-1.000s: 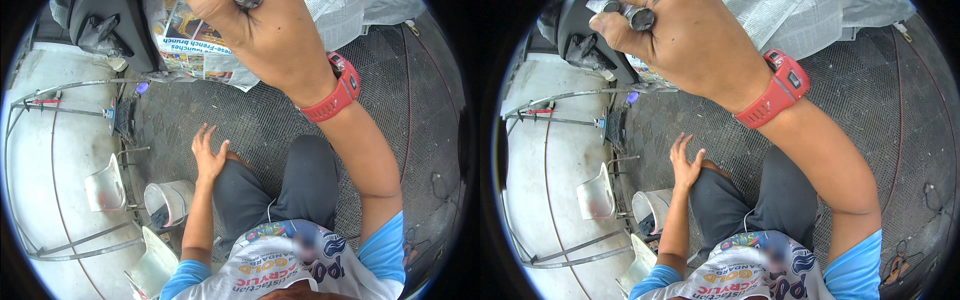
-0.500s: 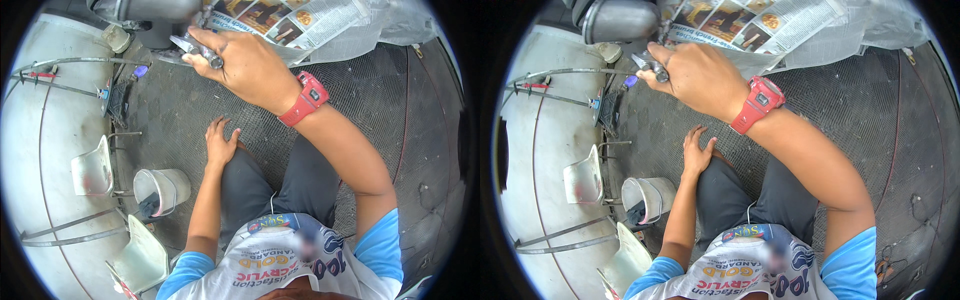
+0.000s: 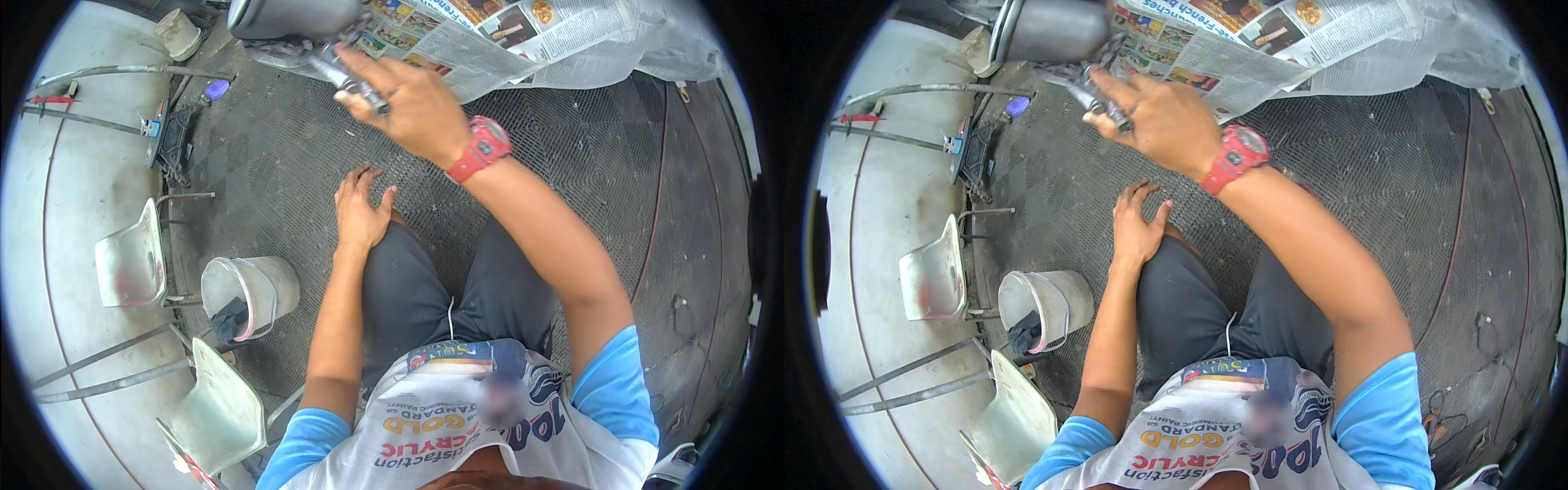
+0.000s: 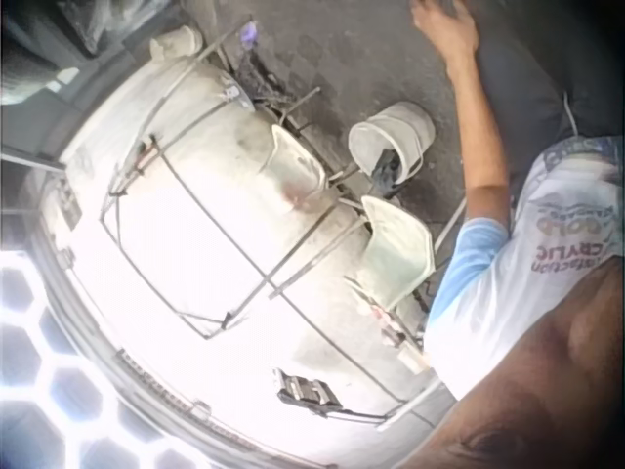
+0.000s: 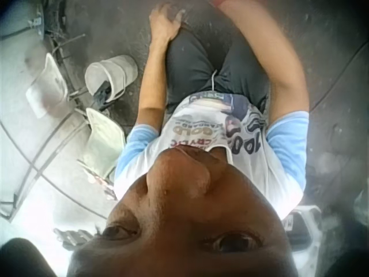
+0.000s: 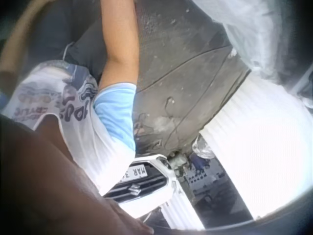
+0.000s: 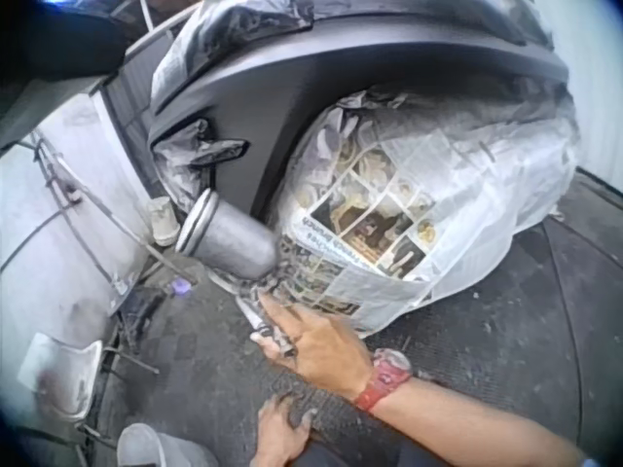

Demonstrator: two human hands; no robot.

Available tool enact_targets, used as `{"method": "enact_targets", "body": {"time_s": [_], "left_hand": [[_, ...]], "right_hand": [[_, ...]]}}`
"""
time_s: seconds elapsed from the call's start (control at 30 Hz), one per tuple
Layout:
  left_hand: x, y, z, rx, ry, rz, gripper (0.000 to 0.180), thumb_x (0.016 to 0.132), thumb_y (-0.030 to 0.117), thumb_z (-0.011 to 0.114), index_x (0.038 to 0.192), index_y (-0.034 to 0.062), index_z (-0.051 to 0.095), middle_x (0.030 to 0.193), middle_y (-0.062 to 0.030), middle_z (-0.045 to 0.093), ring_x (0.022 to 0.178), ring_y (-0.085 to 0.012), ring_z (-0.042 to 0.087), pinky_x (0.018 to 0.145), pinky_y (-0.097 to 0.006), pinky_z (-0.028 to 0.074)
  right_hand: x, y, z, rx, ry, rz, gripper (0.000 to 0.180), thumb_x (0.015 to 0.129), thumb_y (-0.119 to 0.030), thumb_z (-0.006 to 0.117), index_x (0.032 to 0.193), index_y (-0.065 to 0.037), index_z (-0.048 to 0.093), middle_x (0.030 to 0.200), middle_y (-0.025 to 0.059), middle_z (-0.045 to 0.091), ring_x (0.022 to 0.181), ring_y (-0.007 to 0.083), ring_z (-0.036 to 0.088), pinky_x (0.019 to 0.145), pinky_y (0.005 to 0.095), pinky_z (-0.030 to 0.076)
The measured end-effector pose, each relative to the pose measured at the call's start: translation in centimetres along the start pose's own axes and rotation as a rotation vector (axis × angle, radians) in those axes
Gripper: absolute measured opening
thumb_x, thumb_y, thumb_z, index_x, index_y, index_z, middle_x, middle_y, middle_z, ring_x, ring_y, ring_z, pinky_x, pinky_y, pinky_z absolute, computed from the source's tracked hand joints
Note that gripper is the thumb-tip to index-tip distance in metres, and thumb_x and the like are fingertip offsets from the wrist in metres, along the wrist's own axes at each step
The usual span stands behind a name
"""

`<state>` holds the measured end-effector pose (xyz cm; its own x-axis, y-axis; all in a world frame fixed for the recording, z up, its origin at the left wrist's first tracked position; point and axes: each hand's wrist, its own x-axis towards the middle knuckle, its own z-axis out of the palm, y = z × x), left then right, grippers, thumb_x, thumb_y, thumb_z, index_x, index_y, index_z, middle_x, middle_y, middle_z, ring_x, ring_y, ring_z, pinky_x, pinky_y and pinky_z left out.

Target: The person uses a spray gun to apply paint to a car bumper that is partially covered with newspaper. They repeatedly spray the surface, pause to adjust the spray gun, and touch the bumper to check the finish.

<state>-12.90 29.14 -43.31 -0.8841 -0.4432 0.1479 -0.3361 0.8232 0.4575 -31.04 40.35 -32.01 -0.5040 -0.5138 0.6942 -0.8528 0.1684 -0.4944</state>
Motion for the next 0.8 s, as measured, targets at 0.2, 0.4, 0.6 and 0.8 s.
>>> {"method": "enact_targets", "body": {"time_s": [0.2, 0.4, 0.6, 0.8], "left_hand": [[-0.6, 0.3, -0.5, 0.029, 0.021, 0.027, 0.041, 0.092, 0.027, 0.079, 0.127, 0.0045, 0.074, 0.143, -0.0185, 0.066, 0.135, -0.0392, 0.06, 0.116, -0.049, 0.045], [-0.5, 1.0, -0.2, 0.026, 0.009, 0.041, 0.039, 0.092, 0.024, 0.079, 0.126, 0.0041, 0.074, 0.142, -0.0192, 0.067, 0.135, -0.0406, 0.06, 0.115, -0.048, 0.047], [-0.7, 2.0, -0.7, 0.068, 0.026, 0.054, 0.039, 0.093, 0.025, 0.079, 0.126, 0.0049, 0.074, 0.143, -0.0193, 0.066, 0.135, -0.0406, 0.06, 0.115, -0.048, 0.047], [-0.3, -0.5, -0.5, 0.059, 0.058, 0.045, 0.04, 0.093, 0.027, 0.079, 0.127, 0.0066, 0.074, 0.143, -0.0186, 0.066, 0.135, -0.0403, 0.06, 0.115, -0.05, 0.047]], "right_hand": [[-1.0, -0.3, 4.3, -0.014, -0.134, 0.016, 0.064, 0.101, -0.057, 0.066, 0.149, -0.015, 0.063, 0.086, 0.0149, 0.07, 0.071, 0.0336, 0.072, 0.065, 0.0444, 0.06], [-1.1, -0.9, -0.6, 0.037, 0.026, 0.001, 0.065, 0.102, -0.057, 0.064, 0.144, -0.008, 0.064, 0.087, 0.0205, 0.072, 0.075, 0.0383, 0.074, 0.066, 0.0473, 0.061], [1.0, -0.7, -9.0, -0.017, 0.373, -0.121, 0.061, 0.103, -0.054, 0.066, 0.137, -0.003, 0.068, 0.085, 0.0188, 0.074, 0.071, 0.034, 0.075, 0.068, 0.0416, 0.061], [0.5, -0.3, -18.8, 0.075, 0.493, -0.142, 0.054, 0.109, -0.035, 0.066, 0.14, 0.01, 0.064, 0.087, 0.011, 0.076, 0.077, 0.0125, 0.068, 0.066, 0.0304, 0.055]]}}
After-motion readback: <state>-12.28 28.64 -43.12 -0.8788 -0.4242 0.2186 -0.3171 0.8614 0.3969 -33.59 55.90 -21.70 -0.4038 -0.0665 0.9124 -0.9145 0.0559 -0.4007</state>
